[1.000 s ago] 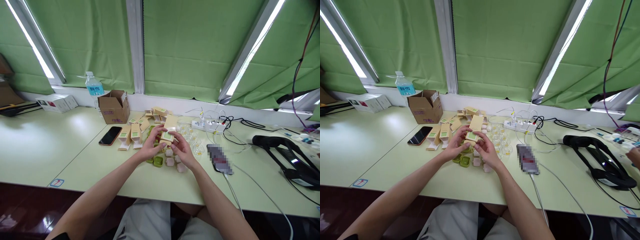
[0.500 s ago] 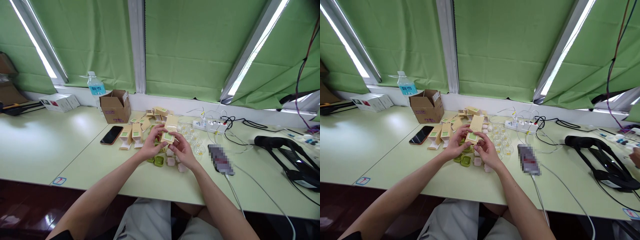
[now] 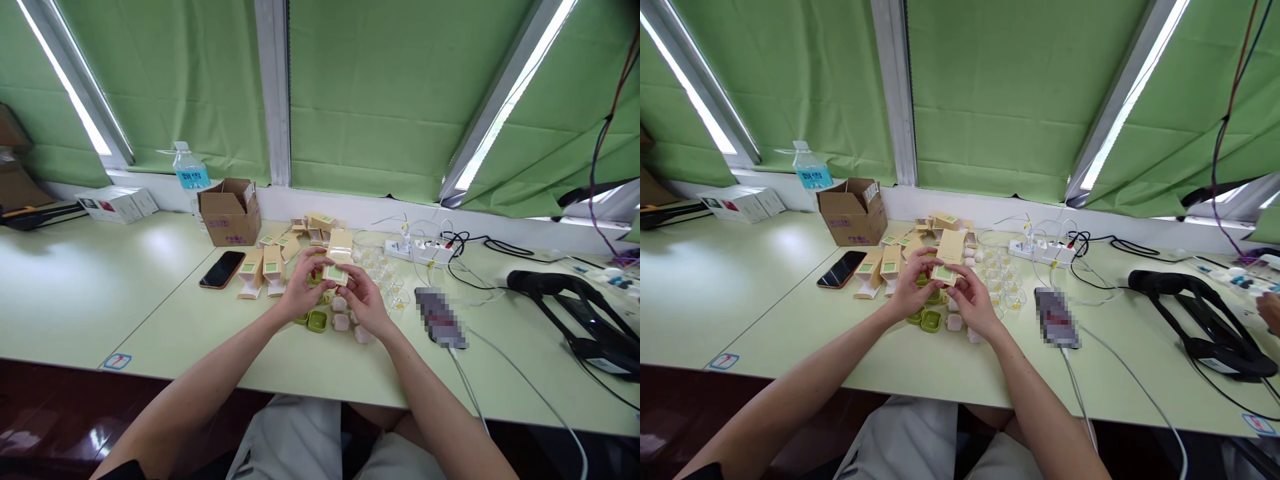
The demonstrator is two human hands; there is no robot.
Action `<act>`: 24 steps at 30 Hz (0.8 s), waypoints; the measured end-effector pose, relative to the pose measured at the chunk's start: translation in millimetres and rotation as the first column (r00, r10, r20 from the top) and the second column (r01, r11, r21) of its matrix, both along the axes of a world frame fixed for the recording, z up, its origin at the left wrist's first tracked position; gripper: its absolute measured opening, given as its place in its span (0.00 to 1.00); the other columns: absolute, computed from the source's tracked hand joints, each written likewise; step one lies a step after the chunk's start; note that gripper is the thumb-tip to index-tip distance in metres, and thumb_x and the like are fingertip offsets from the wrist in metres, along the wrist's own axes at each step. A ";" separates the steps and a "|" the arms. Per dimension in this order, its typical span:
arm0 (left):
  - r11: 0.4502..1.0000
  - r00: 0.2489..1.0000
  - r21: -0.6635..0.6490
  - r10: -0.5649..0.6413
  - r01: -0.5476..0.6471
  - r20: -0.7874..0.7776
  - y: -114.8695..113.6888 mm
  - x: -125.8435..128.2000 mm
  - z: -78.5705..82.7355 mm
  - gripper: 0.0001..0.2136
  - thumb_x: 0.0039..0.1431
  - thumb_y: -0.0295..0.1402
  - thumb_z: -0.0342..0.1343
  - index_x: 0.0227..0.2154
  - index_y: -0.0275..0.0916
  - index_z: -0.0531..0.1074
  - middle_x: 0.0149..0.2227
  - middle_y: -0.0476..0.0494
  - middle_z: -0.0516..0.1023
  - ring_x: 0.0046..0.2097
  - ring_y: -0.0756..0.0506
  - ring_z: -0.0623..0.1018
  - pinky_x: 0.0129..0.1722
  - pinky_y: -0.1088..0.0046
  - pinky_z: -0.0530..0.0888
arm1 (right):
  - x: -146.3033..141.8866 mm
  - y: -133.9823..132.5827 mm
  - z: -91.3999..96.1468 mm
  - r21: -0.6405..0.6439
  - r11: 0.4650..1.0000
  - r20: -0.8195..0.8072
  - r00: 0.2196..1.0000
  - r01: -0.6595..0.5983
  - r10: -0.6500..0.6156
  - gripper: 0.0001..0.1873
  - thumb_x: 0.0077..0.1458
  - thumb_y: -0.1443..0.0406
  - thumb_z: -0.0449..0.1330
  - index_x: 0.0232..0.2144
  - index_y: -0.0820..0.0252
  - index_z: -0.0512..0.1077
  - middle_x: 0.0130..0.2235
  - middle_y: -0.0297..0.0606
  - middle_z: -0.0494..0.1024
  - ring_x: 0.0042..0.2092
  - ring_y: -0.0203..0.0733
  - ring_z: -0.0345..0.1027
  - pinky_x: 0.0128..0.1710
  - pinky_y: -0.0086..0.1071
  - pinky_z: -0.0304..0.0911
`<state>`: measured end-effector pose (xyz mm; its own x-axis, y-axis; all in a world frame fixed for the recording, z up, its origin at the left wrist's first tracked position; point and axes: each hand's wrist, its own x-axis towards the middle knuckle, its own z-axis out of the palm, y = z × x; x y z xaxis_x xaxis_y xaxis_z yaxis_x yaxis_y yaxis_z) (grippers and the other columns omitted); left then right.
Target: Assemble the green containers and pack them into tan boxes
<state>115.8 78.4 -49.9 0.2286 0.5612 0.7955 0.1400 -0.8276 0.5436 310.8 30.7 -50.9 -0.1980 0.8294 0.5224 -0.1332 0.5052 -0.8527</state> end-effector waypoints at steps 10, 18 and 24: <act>1.000 0.999 0.017 0.006 -0.006 -0.045 -3.4 -0.1 0.8 0.14 0.69 0.39 0.66 0.54 0.44 0.75 0.64 0.33 0.69 0.54 0.40 0.77 0.46 0.64 0.80 | 0.2 1.5 -2.2 0.081 0.987 0.047 0.989 0.136 -0.140 0.17 0.70 0.53 0.65 0.57 0.48 0.79 0.37 0.33 0.74 0.34 0.39 0.64 0.41 0.38 0.74; 0.917 0.971 -0.321 -0.216 0.238 0.101 3.0 -10.2 5.4 0.40 0.69 0.46 0.66 0.75 0.53 0.49 0.69 0.31 0.67 0.49 0.44 0.82 0.52 0.61 0.80 | 8.4 -4.2 6.5 -0.018 1.000 0.130 0.992 0.001 0.001 0.20 0.69 0.51 0.67 0.60 0.43 0.77 0.68 0.41 0.73 0.52 0.45 0.77 0.61 0.46 0.75; 0.892 0.965 -0.377 -0.260 0.251 0.027 17.3 -39.2 19.4 0.47 0.61 0.43 0.74 0.77 0.50 0.53 0.60 0.34 0.78 0.58 0.38 0.82 0.63 0.54 0.78 | 18.1 -3.8 9.9 0.004 1.000 0.124 0.992 -0.016 0.015 0.22 0.70 0.50 0.66 0.63 0.40 0.74 0.73 0.39 0.70 0.71 0.52 0.69 0.74 0.54 0.64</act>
<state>76.6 95.7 -30.5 0.4205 0.7358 0.5308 -0.0320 -0.5726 0.8192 328.9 26.9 -41.1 -0.2745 0.8230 0.4972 -0.0343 0.5084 -0.8604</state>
